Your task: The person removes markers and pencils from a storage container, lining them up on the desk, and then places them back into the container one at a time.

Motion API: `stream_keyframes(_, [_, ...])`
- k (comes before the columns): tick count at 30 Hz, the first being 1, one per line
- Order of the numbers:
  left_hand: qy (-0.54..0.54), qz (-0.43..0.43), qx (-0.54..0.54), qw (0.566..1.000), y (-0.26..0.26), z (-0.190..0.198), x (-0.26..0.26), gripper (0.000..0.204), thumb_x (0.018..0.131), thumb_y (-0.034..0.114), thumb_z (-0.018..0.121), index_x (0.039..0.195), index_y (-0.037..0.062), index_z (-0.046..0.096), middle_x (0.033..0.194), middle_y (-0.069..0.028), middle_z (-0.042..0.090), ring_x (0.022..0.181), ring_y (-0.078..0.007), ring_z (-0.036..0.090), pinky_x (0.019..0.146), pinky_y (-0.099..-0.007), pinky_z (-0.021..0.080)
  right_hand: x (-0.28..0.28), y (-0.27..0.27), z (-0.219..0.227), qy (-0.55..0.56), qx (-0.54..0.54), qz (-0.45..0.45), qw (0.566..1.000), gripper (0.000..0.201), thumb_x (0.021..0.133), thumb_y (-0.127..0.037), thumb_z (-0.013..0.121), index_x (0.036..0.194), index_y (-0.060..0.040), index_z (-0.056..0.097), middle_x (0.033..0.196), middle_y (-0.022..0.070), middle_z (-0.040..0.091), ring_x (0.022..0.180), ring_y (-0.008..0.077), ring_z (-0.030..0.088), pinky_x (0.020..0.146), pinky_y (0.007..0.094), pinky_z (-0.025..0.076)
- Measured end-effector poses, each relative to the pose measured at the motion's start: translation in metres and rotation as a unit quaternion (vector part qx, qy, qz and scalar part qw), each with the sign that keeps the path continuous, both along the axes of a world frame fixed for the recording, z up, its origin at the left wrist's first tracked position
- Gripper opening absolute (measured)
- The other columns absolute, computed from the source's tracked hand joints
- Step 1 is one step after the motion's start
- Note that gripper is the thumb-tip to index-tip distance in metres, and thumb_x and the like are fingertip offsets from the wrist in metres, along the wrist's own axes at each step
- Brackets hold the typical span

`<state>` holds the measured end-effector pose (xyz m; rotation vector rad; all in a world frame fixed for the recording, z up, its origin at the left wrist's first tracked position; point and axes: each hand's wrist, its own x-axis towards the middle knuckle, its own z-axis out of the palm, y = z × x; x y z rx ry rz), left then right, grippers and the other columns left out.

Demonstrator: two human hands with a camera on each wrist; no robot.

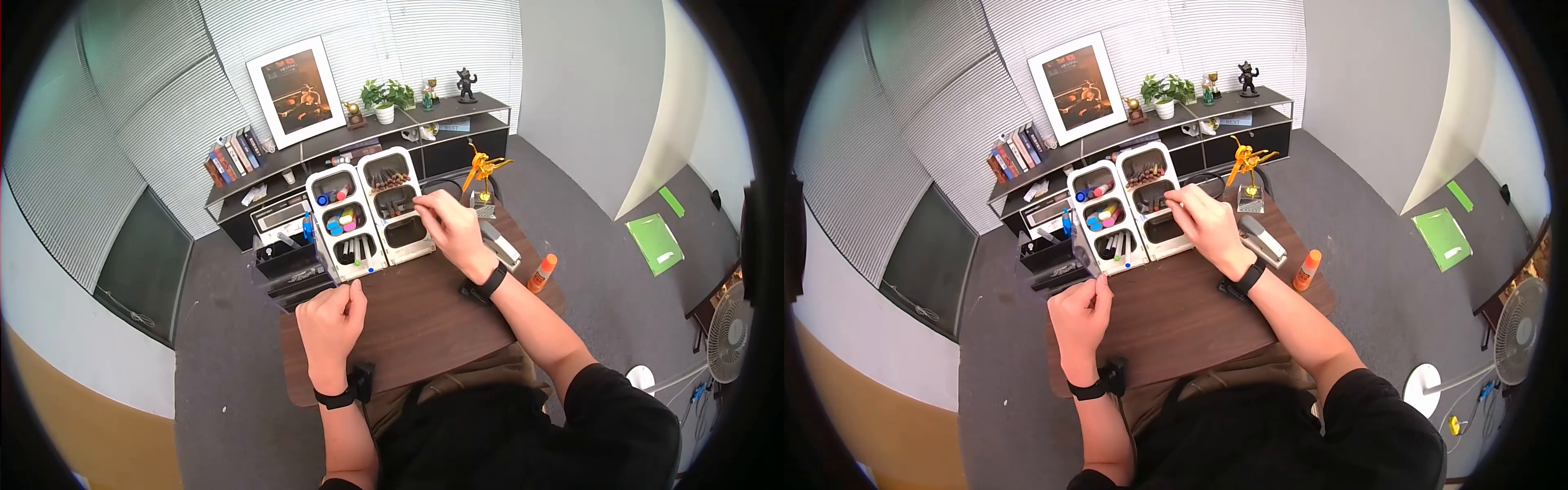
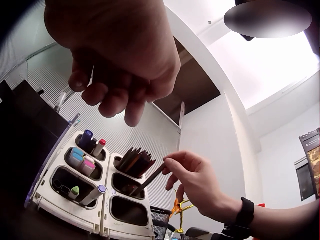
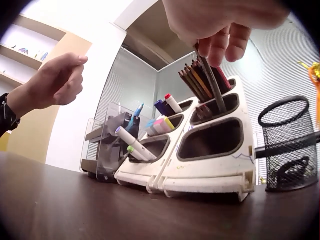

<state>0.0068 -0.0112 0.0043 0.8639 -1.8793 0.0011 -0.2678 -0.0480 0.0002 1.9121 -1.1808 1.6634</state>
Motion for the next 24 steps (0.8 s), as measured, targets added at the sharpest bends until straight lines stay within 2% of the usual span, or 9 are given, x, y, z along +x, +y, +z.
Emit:
stream_keyframes(2, [0.001,-0.003,0.004,1.000,-0.003,-0.002,0.001,0.043,0.099,0.013,0.076,0.064,0.0038,0.054,0.054,-0.0099,0.050,0.045,-0.0315,0.048,0.048,-0.0421,0.036,0.000,-0.002,-0.005,0.035,0.047,-0.010,0.998,0.015,0.101,-0.007,0.075,0.115,-0.0070,0.073,0.102,0.0082,0.073,0.081,0.0315,0.074,0.065,0.0405,0.059])
stream_keyframes(4, [-0.014,-0.004,0.026,1.000,-0.005,-0.002,0.002,0.034,0.102,0.009,0.073,0.070,-0.0005,0.068,0.059,-0.0127,0.062,0.045,-0.0235,0.055,0.050,-0.0355,0.039,0.002,-0.003,-0.007,0.037,0.055,-0.005,0.998,0.015,0.101,-0.007,0.076,0.116,-0.0060,0.074,0.101,0.0088,0.073,0.078,0.0310,0.073,0.065,0.0399,0.058])
stream_keyframes(8, [-0.027,-0.005,0.048,0.998,-0.013,-0.015,0.001,0.033,0.102,0.011,0.074,0.071,-0.0002,0.071,0.057,-0.0128,0.061,0.045,-0.0234,0.055,0.050,-0.0355,0.040,0.001,-0.004,-0.013,0.045,0.100,0.004,0.994,0.016,0.102,-0.008,0.075,0.118,-0.0058,0.075,0.104,0.0095,0.072,0.080,0.0321,0.074,0.069,0.0409,0.058])
stream_keyframes(10, [-0.003,-0.016,0.048,0.999,-0.013,-0.016,-0.004,0.042,0.100,0.014,0.076,0.065,0.0012,0.057,0.054,-0.0127,0.053,0.046,-0.0335,0.051,0.049,-0.0422,0.038,-0.001,-0.005,-0.015,0.058,0.128,0.008,0.990,0.018,0.103,-0.010,0.074,0.121,-0.0062,0.075,0.107,0.0097,0.071,0.084,0.0323,0.075,0.072,0.0416,0.059])
stream_keyframes(13, [-0.020,-0.009,0.063,0.998,-0.014,-0.014,-0.006,0.041,0.101,0.016,0.075,0.065,0.0020,0.061,0.055,-0.0146,0.056,0.047,-0.0355,0.054,0.050,-0.0436,0.041,-0.001,-0.004,-0.014,0.044,0.142,0.007,0.989,0.020,0.102,-0.011,0.074,0.122,-0.0064,0.075,0.107,0.0096,0.071,0.084,0.0311,0.075,0.073,0.0407,0.060])
stream_keyframes(14, [-0.021,-0.011,0.059,0.998,-0.019,-0.012,-0.008,0.041,0.101,0.016,0.075,0.065,0.0020,0.061,0.055,-0.0146,0.056,0.047,-0.0355,0.054,0.050,-0.0436,0.041,-0.004,-0.007,-0.015,0.035,0.173,0.011,0.984,0.022,0.102,-0.018,0.073,0.121,-0.0071,0.074,0.113,0.0090,0.073,0.093,0.0343,0.075,0.076,0.0453,0.061])
stream_keyframes(18, [-0.103,-0.008,0.058,0.993,-0.033,0.007,-0.016,0.043,0.103,0.024,0.073,0.066,0.0034,0.066,0.058,-0.0175,0.060,0.052,-0.0396,0.061,0.053,-0.0469,0.046,-0.006,-0.012,-0.006,0.051,0.172,-0.006,0.984,0.026,0.102,-0.019,0.072,0.124,-0.0050,0.072,0.114,0.0109,0.072,0.100,0.0341,0.075,0.079,0.0464,0.061])
stream_keyframes(20, [-0.167,-0.006,0.054,0.985,-0.037,0.020,-0.019,0.045,0.104,0.028,0.072,0.066,0.0039,0.069,0.060,-0.0188,0.063,0.057,-0.0411,0.065,0.056,-0.0491,0.050,-0.004,-0.014,-0.002,0.054,0.154,-0.015,0.986,0.024,0.102,-0.016,0.072,0.123,-0.0051,0.071,0.112,0.0106,0.071,0.096,0.0320,0.076,0.077,0.0450,0.061])
stream_keyframes(24, [-0.209,-0.005,0.039,0.977,-0.032,0.034,-0.017,0.045,0.104,0.029,0.072,0.067,0.0040,0.070,0.061,-0.0194,0.064,0.058,-0.0410,0.066,0.057,-0.0493,0.050,0.001,-0.006,0.011,0.040,0.128,-0.034,0.990,0.014,0.101,-0.013,0.072,0.114,-0.0059,0.069,0.105,0.0100,0.069,0.087,0.0301,0.076,0.071,0.0422,0.060])
